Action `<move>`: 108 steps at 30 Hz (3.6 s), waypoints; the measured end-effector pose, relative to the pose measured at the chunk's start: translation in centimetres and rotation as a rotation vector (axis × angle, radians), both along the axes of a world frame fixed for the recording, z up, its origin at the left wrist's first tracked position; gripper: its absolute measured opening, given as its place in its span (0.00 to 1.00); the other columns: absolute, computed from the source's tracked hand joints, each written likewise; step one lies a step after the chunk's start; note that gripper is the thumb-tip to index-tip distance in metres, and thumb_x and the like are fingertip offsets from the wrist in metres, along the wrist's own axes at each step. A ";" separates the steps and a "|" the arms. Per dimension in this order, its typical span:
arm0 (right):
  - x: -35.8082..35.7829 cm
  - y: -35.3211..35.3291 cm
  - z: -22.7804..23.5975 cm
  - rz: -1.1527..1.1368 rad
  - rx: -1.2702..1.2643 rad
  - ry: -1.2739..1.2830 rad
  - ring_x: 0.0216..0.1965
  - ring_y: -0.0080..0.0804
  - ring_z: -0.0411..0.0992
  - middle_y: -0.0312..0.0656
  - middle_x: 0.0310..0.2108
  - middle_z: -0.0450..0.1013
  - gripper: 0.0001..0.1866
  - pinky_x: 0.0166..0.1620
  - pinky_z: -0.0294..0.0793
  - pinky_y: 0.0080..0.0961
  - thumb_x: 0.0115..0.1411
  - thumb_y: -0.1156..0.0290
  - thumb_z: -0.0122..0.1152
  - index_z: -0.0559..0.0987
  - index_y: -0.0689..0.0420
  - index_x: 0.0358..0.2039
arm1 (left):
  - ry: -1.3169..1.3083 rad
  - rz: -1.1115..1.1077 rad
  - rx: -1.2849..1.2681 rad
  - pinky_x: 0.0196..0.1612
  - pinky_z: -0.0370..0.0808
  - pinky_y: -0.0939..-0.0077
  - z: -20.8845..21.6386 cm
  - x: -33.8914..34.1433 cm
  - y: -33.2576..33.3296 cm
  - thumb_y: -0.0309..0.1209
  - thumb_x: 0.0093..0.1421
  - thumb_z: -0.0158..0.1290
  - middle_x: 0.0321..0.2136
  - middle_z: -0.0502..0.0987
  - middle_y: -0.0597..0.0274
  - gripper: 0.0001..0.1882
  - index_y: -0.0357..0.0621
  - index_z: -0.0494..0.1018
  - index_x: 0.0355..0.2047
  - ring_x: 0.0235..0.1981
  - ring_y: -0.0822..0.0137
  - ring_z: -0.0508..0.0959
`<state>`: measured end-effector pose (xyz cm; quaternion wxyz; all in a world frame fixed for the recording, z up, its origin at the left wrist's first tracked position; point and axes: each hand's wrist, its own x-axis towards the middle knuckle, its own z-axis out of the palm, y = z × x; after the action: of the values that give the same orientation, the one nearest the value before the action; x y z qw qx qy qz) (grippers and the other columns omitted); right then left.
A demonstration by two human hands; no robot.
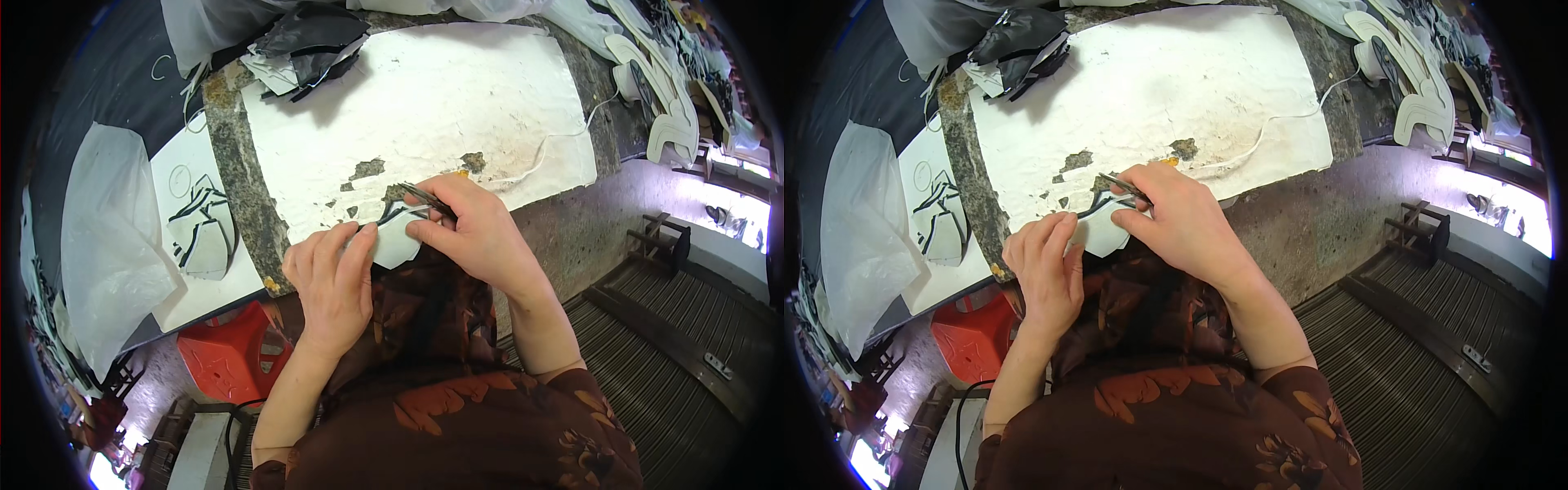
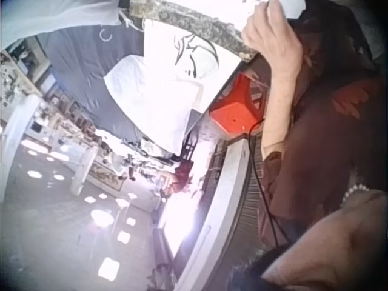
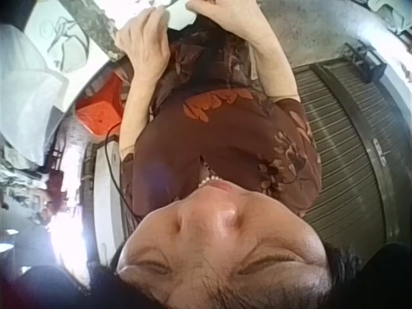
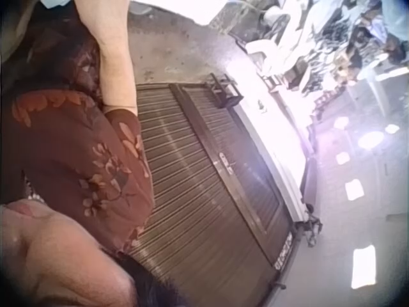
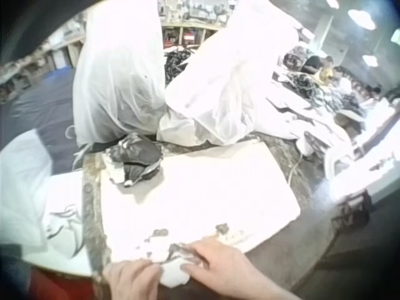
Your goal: Trimming excess material from shoe components using small clippers or nippers.
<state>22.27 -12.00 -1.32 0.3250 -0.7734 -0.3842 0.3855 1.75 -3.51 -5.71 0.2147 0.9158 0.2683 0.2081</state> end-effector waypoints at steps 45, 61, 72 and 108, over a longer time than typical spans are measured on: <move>2.3 0.5 1.9 -0.127 0.056 0.630 0.25 0.12 0.61 0.24 0.23 0.67 0.03 0.29 0.58 0.14 0.56 0.74 0.63 0.78 0.57 0.30 | -0.139 0.099 -1.177 0.46 0.75 0.78 5.3 0.9 7.9 0.28 0.67 0.58 0.39 0.84 0.63 0.12 0.38 0.81 0.49 0.41 0.74 0.79; 2.5 -0.4 1.8 0.416 0.419 0.020 0.45 0.41 0.78 0.42 0.51 0.75 0.10 0.46 0.78 0.34 0.63 0.75 0.59 0.81 0.53 0.45 | 0.046 0.029 -1.423 0.32 0.67 0.85 5.7 2.3 5.7 0.29 0.65 0.63 0.27 0.76 0.75 0.09 0.36 0.82 0.39 0.28 0.83 0.70; 2.5 -0.3 4.0 0.470 0.152 -0.313 0.34 0.46 0.79 0.42 0.35 0.79 0.12 0.36 0.78 0.37 0.64 0.64 0.63 0.83 0.49 0.47 | -0.081 0.066 -1.534 0.38 0.73 0.85 5.5 2.3 5.2 0.26 0.65 0.62 0.33 0.82 0.70 0.10 0.35 0.81 0.44 0.33 0.81 0.76; 3.3 -0.4 3.3 0.441 0.222 -0.344 0.35 0.45 0.78 0.42 0.34 0.79 0.14 0.37 0.78 0.35 0.65 0.63 0.64 0.82 0.57 0.45 | -0.112 0.125 -1.454 0.38 0.73 0.84 5.5 4.0 4.0 0.26 0.64 0.63 0.32 0.82 0.69 0.09 0.35 0.82 0.43 0.33 0.81 0.76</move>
<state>25.53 -12.40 1.97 0.2460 -0.6850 -0.6321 0.2660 5.76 0.45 -0.22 0.7693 0.5130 0.3791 0.0360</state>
